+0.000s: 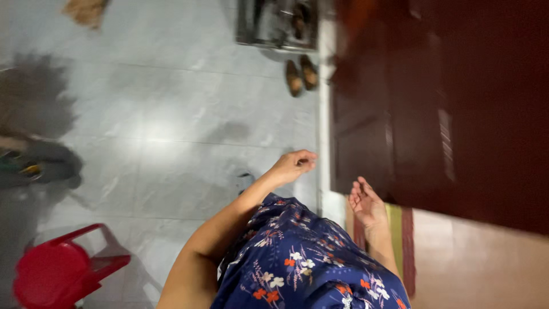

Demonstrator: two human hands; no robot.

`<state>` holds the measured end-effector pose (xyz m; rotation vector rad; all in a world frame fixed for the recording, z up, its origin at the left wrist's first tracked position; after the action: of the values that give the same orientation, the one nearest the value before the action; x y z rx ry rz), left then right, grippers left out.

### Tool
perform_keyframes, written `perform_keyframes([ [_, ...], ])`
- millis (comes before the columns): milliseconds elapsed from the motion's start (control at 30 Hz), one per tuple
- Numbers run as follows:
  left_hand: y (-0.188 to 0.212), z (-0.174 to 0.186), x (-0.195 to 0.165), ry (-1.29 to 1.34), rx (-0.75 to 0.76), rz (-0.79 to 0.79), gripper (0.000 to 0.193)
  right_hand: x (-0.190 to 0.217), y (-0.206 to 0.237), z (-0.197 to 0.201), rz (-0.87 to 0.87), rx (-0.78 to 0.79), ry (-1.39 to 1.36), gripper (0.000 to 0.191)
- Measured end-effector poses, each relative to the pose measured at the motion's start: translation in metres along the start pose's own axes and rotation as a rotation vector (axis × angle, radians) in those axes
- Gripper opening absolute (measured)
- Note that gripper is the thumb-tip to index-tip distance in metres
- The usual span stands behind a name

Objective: The person places a small stool on the floor, then sits cross-legged and washes a bundle of dried sticks in a red basin of water. They repeatedly submerge, scrub, and rinse the sticks by hand, placing cleaned sticks aside on the floor.

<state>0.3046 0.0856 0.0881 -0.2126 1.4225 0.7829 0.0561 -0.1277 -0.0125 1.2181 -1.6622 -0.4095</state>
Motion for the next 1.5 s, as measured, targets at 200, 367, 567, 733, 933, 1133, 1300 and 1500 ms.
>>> perform_keyframes([
  [200,0.007,0.215,0.069,0.266,-0.205,0.047,0.038,-0.065,-0.104,-0.185,-0.139,0.061,0.014,0.024],
  [367,-0.005,0.331,0.134,0.360,-0.466,0.210,0.041,-0.093,-0.197,-0.318,-0.217,0.160,0.178,0.026],
  [567,-0.038,0.422,0.159,0.492,-0.632,0.359,0.041,-0.099,-0.307,-0.463,-0.281,0.177,0.301,0.026],
  [733,-0.100,0.505,0.155,0.531,-0.744,0.360,0.041,-0.101,-0.409,-0.598,-0.321,0.247,0.393,0.027],
  [933,-0.177,0.610,0.136,0.608,-0.885,0.308,0.042,-0.081,-0.510,-0.767,-0.383,0.375,0.416,0.023],
  [1133,-0.219,0.680,0.153,0.777,-1.015,0.368,0.040,-0.075,-0.573,-0.912,-0.341,0.532,0.449,0.025],
  [1300,-0.239,0.737,0.187,0.842,-1.035,0.474,0.043,-0.103,-0.615,-0.990,-0.409,0.485,0.461,0.027],
  [1500,-0.294,0.892,0.213,0.771,-1.099,0.545,0.043,-0.128,-0.700,-1.128,-0.386,0.447,0.432,0.025],
])
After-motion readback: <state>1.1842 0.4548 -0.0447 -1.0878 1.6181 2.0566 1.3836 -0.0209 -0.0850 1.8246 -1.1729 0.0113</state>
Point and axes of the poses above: each hand's wrist, its own y-axis away from the middle knuckle, its own z-axis out of the back of the hand, x = y × z, the point moved 6 cm from there along -y, towards the middle knuckle, and after that the axes turned 6 degrees about -x, right-handed, at the moved point
